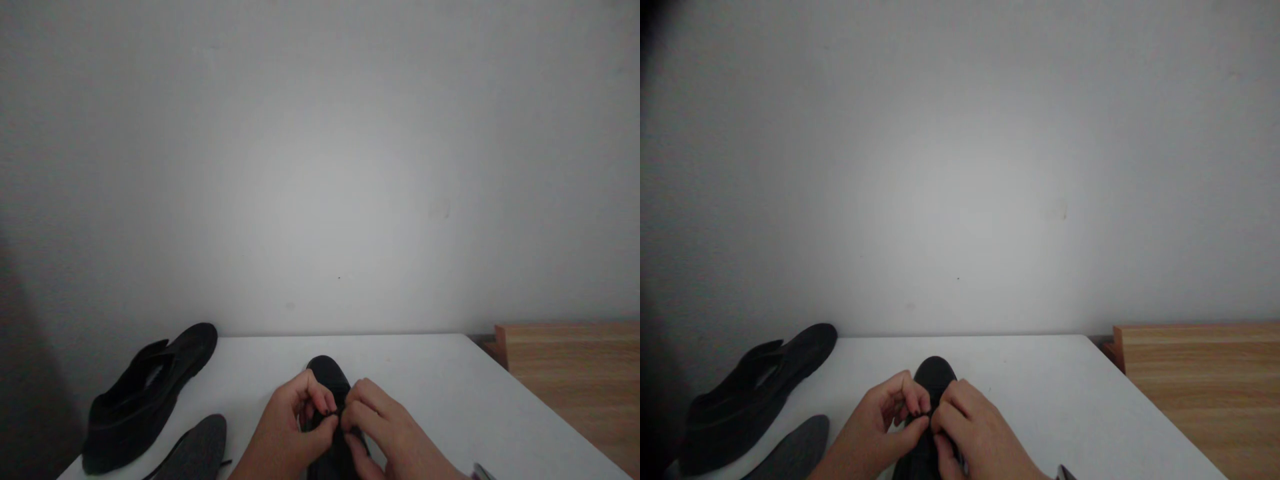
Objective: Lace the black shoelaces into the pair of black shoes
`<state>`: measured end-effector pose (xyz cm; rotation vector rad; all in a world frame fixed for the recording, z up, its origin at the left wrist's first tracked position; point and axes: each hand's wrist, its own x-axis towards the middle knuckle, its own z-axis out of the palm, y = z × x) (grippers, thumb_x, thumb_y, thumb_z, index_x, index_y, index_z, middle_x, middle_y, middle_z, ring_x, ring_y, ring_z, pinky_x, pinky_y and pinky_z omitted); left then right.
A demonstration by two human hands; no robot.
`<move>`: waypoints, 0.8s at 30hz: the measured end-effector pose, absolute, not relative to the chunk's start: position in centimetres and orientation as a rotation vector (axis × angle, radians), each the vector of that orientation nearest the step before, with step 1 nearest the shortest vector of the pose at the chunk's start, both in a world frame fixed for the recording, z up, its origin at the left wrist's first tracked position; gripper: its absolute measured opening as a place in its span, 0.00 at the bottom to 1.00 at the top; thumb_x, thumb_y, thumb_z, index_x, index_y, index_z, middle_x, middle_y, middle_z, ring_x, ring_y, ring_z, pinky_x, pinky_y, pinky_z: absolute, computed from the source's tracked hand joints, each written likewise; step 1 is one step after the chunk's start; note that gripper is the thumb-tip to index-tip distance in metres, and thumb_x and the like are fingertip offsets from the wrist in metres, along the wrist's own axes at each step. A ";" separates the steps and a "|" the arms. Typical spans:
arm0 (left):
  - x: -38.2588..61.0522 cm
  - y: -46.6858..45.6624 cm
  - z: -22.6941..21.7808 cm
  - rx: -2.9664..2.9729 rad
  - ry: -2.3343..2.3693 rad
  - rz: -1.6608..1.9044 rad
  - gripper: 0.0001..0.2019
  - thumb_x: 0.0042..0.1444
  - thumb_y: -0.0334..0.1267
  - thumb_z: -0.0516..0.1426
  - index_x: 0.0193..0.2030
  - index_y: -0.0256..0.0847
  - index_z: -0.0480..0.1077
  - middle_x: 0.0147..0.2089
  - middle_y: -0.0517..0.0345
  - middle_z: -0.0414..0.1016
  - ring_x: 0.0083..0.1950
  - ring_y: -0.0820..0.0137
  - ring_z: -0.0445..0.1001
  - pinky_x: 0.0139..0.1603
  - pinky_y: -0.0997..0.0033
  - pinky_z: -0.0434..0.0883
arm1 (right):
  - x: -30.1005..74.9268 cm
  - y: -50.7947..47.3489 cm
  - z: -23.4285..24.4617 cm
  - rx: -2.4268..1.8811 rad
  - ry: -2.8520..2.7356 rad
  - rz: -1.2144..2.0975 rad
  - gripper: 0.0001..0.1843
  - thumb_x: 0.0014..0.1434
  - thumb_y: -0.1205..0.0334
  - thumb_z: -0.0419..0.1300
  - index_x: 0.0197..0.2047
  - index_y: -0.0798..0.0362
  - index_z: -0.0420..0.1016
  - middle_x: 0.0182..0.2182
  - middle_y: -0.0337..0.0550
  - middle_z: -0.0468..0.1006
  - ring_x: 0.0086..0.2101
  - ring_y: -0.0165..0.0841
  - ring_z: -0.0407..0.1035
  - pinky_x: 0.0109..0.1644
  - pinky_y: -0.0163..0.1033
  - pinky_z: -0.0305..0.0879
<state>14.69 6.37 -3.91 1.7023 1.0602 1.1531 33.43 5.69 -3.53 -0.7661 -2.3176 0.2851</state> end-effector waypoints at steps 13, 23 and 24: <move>14.7 5.4 -4.3 2.547 0.994 1.600 0.12 0.55 0.22 0.50 0.37 0.46 0.59 0.32 0.63 0.70 0.34 0.71 0.70 0.35 0.74 0.68 | 32.5 5.5 -4.2 -0.881 -1.888 0.817 0.15 0.67 0.54 0.50 0.40 0.52 0.74 0.34 0.44 0.75 0.35 0.34 0.68 0.41 0.40 0.65; 14.7 5.9 -4.7 2.778 0.866 1.535 0.13 0.58 0.20 0.50 0.37 0.44 0.58 0.36 0.59 0.75 0.34 0.71 0.69 0.37 0.73 0.69 | 32.3 6.5 -4.3 -0.940 -1.646 1.137 0.20 0.58 0.44 0.61 0.32 0.55 0.77 0.28 0.42 0.75 0.31 0.33 0.66 0.38 0.39 0.62; 14.6 5.9 -4.8 2.776 0.854 1.528 0.13 0.59 0.20 0.51 0.38 0.44 0.58 0.36 0.59 0.76 0.35 0.71 0.69 0.37 0.73 0.69 | 32.3 6.6 -4.3 -0.922 -1.624 1.179 0.20 0.57 0.44 0.62 0.32 0.56 0.77 0.27 0.42 0.75 0.30 0.32 0.66 0.37 0.38 0.61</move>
